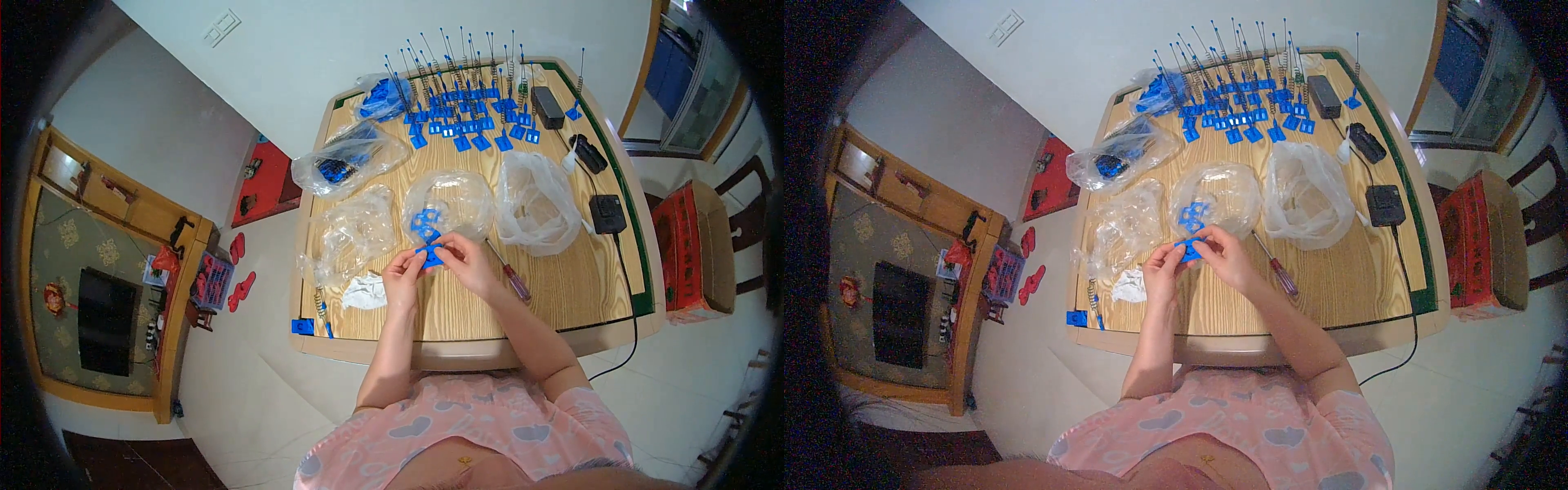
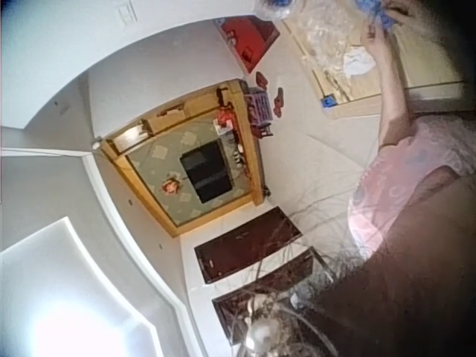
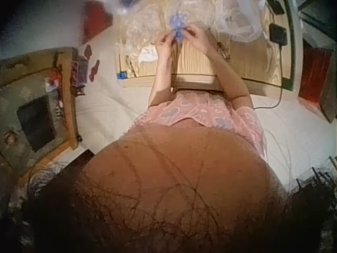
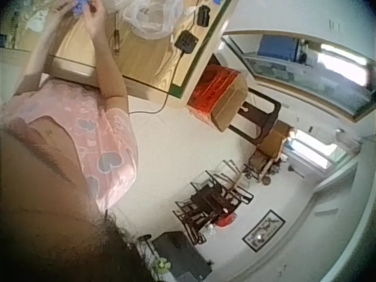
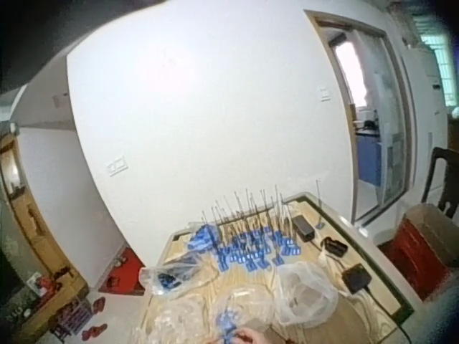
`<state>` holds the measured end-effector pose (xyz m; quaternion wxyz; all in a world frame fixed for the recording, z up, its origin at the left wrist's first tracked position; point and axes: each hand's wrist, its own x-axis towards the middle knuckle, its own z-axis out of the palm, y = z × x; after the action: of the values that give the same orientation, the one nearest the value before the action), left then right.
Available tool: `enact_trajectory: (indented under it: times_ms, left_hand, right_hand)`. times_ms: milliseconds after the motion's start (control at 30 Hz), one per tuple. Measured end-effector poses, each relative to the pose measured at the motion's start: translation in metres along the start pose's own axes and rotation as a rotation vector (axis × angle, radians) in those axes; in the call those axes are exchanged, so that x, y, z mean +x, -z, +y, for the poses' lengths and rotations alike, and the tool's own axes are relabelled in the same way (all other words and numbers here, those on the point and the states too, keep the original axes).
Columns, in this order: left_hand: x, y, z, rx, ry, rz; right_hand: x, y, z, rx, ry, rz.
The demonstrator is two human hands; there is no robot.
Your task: The person assembles small blue plastic components onto metal rods by hand, securing them with adhesive from a glue bottle.
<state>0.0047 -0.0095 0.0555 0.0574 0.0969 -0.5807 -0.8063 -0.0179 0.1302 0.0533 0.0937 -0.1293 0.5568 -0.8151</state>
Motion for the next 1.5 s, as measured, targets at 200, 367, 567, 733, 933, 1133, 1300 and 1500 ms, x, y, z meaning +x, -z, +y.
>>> enact_trajectory:
  times_ms: [200,367,567,733,933,1133,1300,1500]
  left_hand:
    - [-0.002,-0.004,0.001,0.014,0.006,0.012]
    - [-0.003,-0.003,0.001,0.012,0.004,0.014]
    - [-0.003,-0.002,0.0,0.015,0.002,0.017]
    - [-0.003,-0.002,0.0,-0.005,0.0,0.011]
    - [-0.002,0.002,0.001,-0.041,0.065,0.043]
    - [-0.001,0.003,-0.001,-0.03,0.075,0.04]
    - [-0.002,0.003,0.0,-0.008,0.082,0.047]
    - [-0.006,-0.005,0.007,0.016,0.072,0.045]
  right_hand:
    - [0.0,0.001,0.0,-0.001,0.032,-0.006]
    - [0.001,-0.001,0.002,0.019,0.024,0.006]
    - [0.001,-0.001,0.004,0.003,0.03,0.013]
    - [0.001,0.0,0.003,-0.04,0.051,0.009]
    - [0.004,0.005,0.005,-0.08,-0.036,0.018]
    - [0.002,0.007,0.015,-0.081,0.015,-0.064]
    - [0.002,0.003,0.005,-0.091,-0.021,-0.05]
    - [0.002,0.007,0.008,-0.07,-0.051,-0.034]
